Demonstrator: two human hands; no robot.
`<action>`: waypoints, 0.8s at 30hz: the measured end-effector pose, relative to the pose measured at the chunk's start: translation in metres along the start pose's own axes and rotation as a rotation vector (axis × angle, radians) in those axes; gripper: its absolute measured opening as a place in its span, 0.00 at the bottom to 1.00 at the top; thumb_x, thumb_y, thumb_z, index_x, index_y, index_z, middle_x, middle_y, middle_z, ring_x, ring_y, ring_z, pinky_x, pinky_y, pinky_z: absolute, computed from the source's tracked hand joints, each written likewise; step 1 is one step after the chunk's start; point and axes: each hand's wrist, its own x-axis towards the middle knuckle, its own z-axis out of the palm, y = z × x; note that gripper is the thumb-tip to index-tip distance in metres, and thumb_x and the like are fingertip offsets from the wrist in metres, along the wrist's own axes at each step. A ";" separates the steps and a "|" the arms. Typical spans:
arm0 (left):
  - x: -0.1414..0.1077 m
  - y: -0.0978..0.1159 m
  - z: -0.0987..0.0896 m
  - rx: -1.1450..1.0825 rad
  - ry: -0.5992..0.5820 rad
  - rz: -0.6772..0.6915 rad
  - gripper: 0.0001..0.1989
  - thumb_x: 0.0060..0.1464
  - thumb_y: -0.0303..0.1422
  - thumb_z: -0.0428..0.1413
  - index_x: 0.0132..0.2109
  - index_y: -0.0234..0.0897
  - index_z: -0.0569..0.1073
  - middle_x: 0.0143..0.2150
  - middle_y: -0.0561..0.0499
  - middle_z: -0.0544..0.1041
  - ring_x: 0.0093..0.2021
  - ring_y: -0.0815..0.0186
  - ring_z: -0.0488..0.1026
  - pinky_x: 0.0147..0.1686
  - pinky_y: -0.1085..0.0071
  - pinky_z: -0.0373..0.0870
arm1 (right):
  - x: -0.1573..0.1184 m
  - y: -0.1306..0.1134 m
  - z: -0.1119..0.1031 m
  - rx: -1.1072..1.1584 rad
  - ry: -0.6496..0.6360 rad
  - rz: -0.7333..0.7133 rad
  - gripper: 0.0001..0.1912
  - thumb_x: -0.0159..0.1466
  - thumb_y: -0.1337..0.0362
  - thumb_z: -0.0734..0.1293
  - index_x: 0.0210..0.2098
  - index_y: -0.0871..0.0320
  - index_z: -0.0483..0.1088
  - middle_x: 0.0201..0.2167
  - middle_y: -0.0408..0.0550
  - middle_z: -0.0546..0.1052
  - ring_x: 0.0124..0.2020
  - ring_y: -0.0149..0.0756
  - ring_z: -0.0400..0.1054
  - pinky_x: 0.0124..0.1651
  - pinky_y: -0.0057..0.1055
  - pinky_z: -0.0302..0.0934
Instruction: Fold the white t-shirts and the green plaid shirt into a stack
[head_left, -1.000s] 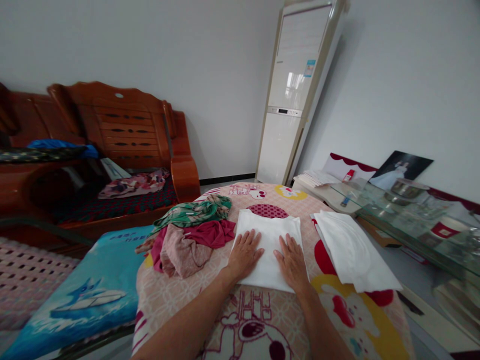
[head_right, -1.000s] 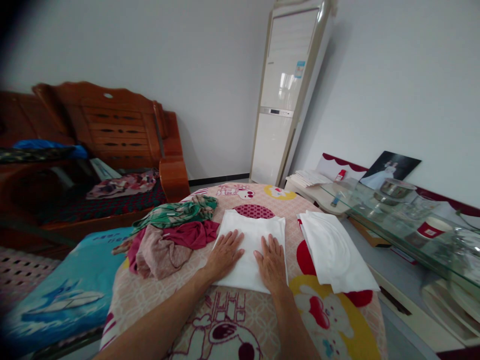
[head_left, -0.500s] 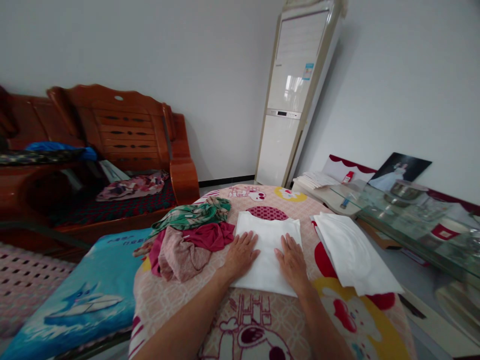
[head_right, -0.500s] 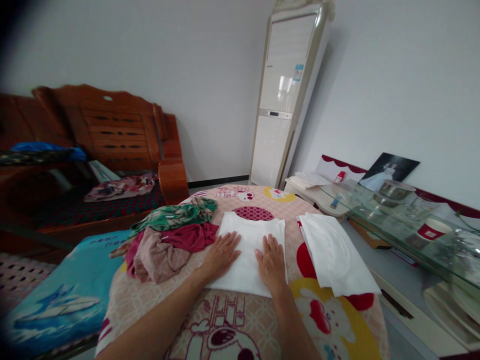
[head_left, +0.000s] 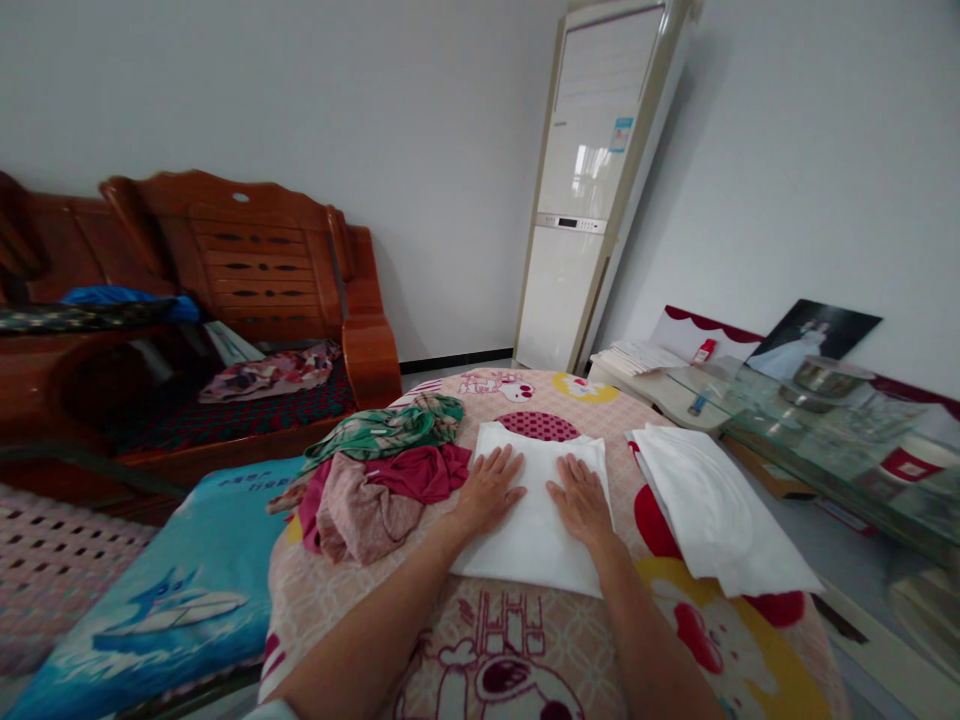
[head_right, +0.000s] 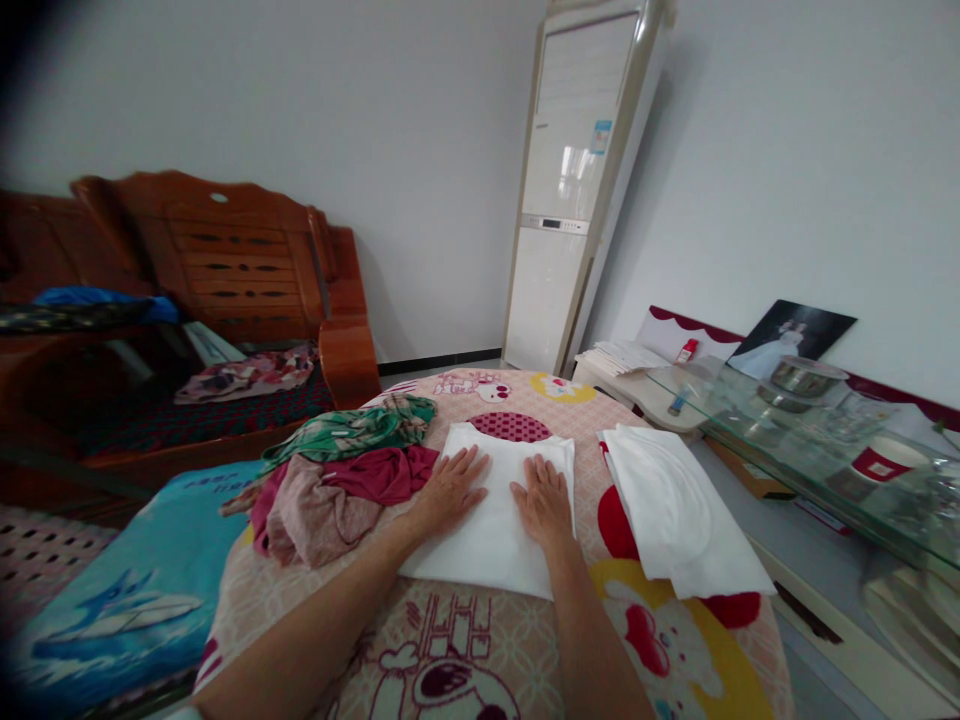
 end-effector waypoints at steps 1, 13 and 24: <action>0.008 -0.002 -0.001 0.004 0.004 0.029 0.27 0.63 0.43 0.46 0.66 0.41 0.58 0.69 0.43 0.55 0.68 0.52 0.52 0.63 0.50 0.54 | 0.000 0.000 0.000 -0.004 0.007 -0.003 0.30 0.69 0.53 0.51 0.67 0.61 0.52 0.68 0.55 0.52 0.68 0.48 0.45 0.65 0.46 0.42; 0.027 -0.024 0.023 0.058 0.038 0.058 0.26 0.64 0.44 0.44 0.67 0.47 0.56 0.67 0.47 0.59 0.66 0.54 0.57 0.62 0.52 0.55 | -0.002 0.000 -0.001 -0.022 0.092 -0.039 0.30 0.69 0.54 0.51 0.67 0.62 0.52 0.68 0.56 0.52 0.68 0.48 0.45 0.65 0.45 0.43; 0.030 -0.028 0.022 -0.026 -0.001 0.054 0.25 0.63 0.42 0.44 0.66 0.48 0.58 0.68 0.46 0.59 0.67 0.55 0.55 0.63 0.51 0.52 | 0.001 0.005 0.006 0.036 0.084 -0.037 0.27 0.69 0.55 0.52 0.64 0.58 0.57 0.67 0.54 0.56 0.67 0.46 0.48 0.65 0.45 0.44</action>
